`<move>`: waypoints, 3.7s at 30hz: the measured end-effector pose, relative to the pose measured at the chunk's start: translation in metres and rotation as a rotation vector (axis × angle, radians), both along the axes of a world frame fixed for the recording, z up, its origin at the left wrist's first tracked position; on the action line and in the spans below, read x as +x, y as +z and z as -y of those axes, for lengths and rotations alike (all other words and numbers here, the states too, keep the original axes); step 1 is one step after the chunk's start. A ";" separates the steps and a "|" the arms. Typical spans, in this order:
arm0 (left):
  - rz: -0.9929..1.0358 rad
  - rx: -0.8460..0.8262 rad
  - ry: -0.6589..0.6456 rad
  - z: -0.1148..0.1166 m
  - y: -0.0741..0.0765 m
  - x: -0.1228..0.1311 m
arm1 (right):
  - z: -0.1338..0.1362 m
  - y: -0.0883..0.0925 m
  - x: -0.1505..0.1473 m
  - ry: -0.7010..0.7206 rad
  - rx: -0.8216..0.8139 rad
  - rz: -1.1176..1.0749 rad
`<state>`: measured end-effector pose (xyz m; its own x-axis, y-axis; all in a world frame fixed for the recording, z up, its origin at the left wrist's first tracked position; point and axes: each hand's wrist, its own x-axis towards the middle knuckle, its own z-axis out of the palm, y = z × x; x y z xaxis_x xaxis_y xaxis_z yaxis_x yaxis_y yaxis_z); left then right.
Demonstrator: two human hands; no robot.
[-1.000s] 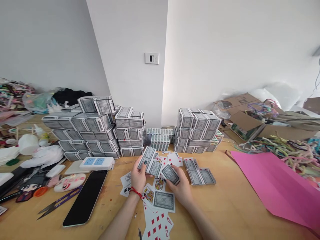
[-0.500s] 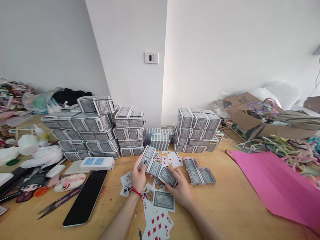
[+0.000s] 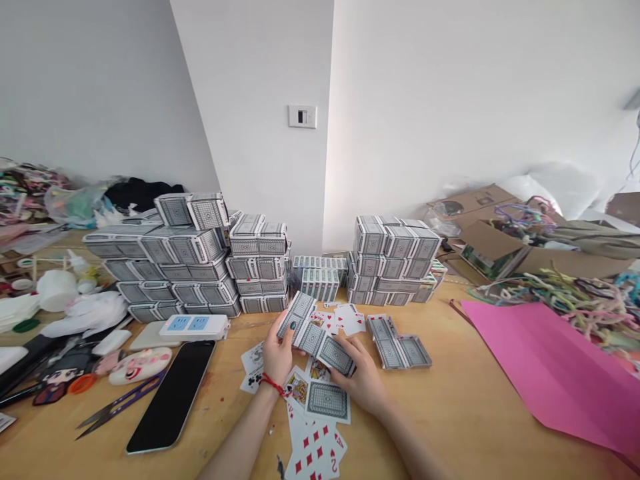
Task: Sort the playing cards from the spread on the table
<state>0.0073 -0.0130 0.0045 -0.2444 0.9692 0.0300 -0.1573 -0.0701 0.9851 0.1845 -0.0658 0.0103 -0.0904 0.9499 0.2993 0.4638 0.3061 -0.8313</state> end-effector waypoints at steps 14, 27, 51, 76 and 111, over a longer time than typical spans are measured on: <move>-0.131 -0.020 -0.086 0.005 0.008 0.002 | 0.000 -0.002 0.000 0.047 -0.027 0.087; -0.268 0.019 -0.121 0.003 0.004 -0.003 | 0.000 -0.001 0.001 0.067 -0.032 0.128; -0.417 0.151 -0.181 0.004 0.000 -0.001 | 0.002 -0.008 0.002 0.061 0.014 0.177; 0.162 -0.176 -0.332 0.006 0.013 -0.001 | -0.013 -0.006 0.001 0.016 -0.385 -0.676; 0.020 -0.174 -0.539 0.010 0.020 -0.003 | -0.013 -0.010 0.003 -0.074 -0.492 -0.701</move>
